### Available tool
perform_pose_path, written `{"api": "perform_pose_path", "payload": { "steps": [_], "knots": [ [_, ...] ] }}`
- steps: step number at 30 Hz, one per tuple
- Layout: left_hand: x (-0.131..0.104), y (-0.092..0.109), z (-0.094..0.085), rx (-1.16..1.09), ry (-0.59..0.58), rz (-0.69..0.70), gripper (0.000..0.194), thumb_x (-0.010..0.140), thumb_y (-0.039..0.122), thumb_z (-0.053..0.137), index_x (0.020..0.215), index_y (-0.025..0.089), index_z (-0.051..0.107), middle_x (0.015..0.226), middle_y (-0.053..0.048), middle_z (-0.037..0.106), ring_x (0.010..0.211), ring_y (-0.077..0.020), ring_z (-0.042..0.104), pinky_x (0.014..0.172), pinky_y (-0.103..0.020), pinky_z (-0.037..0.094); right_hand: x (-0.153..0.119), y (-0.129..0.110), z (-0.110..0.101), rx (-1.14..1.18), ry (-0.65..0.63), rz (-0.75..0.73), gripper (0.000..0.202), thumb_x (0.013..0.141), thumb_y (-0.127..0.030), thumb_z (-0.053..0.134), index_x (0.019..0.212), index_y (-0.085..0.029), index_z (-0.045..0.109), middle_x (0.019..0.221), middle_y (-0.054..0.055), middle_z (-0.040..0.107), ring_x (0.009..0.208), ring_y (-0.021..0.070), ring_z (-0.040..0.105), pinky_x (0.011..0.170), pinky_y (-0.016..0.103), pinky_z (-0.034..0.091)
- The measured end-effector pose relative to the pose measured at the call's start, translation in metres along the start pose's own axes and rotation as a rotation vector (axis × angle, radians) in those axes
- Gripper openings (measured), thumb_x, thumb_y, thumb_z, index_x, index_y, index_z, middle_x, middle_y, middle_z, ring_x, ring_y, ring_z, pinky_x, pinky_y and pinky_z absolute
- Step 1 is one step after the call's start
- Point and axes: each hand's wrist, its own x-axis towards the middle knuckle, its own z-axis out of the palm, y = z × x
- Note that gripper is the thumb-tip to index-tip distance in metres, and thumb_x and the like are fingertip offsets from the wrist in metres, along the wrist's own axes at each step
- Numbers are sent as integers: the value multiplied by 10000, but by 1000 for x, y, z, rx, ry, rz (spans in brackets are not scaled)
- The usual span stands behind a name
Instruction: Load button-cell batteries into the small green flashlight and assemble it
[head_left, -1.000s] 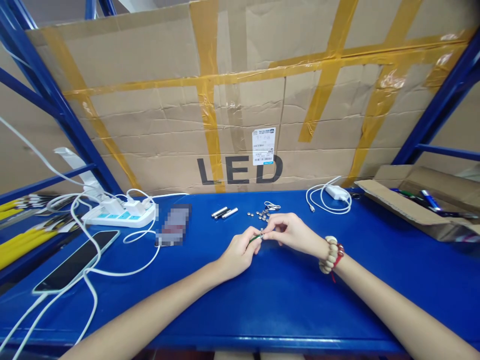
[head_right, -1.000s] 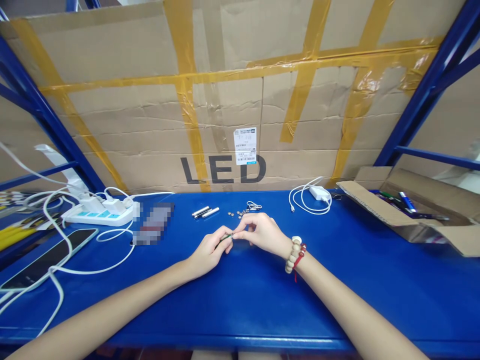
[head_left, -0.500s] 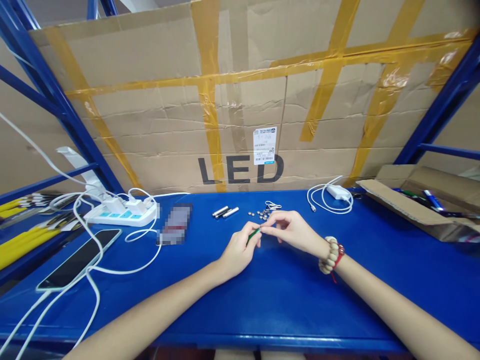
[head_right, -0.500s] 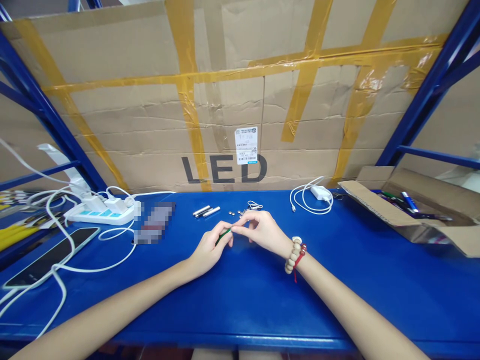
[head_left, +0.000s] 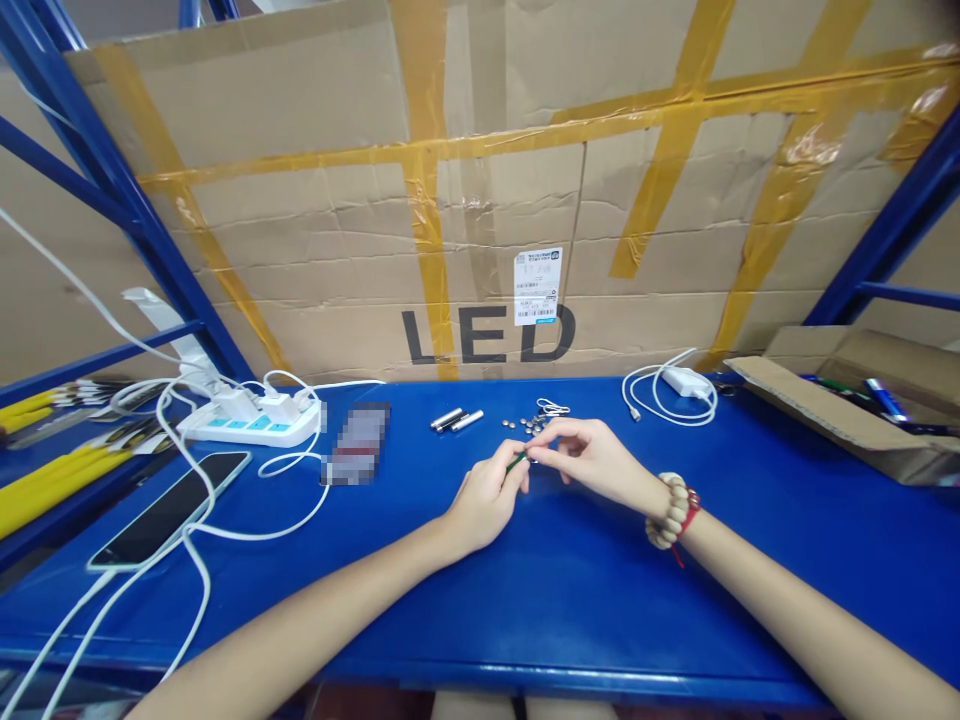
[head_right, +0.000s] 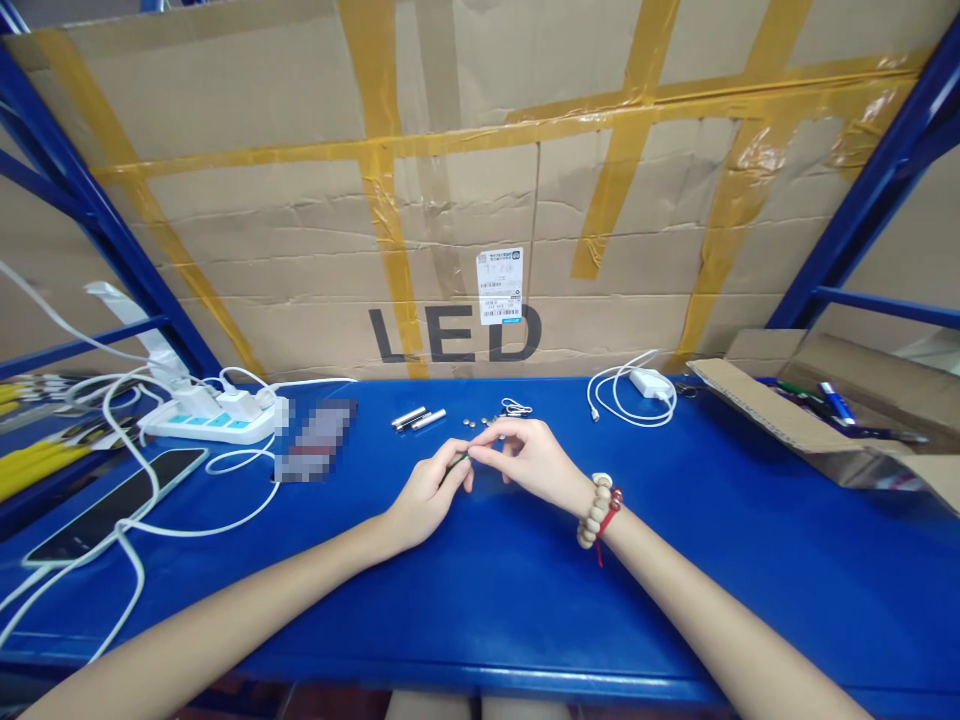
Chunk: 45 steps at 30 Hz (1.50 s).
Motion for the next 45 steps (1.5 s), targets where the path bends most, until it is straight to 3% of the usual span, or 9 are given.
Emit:
{"api": "perform_pose_path", "payload": {
  "steps": [19,35,45],
  "knots": [
    [-1,1,-1,-3,6,26,204,910,295,307,960,207,485,683,32,563,647,-114,536,668,-223,395,0,4,0,38,-13,-6,306,757,-448,590,795,-154,668,760,39,638,425,58,522,401,184,417],
    [0,0,-1,23,6,23,187,913,283,316,945,214,486,690,40,560,641,-108,540,663,-213,390,0,-3,-2,26,0,38,282,725,-418,629,757,-140,666,657,19,626,415,63,515,404,187,394],
    [-5,3,-2,137,-68,68,180,913,250,291,959,195,457,745,14,566,659,-123,544,632,-224,400,3,-2,-11,147,-127,230,208,602,-334,717,637,-132,681,544,2,615,432,67,489,409,180,388]
  ]
}}
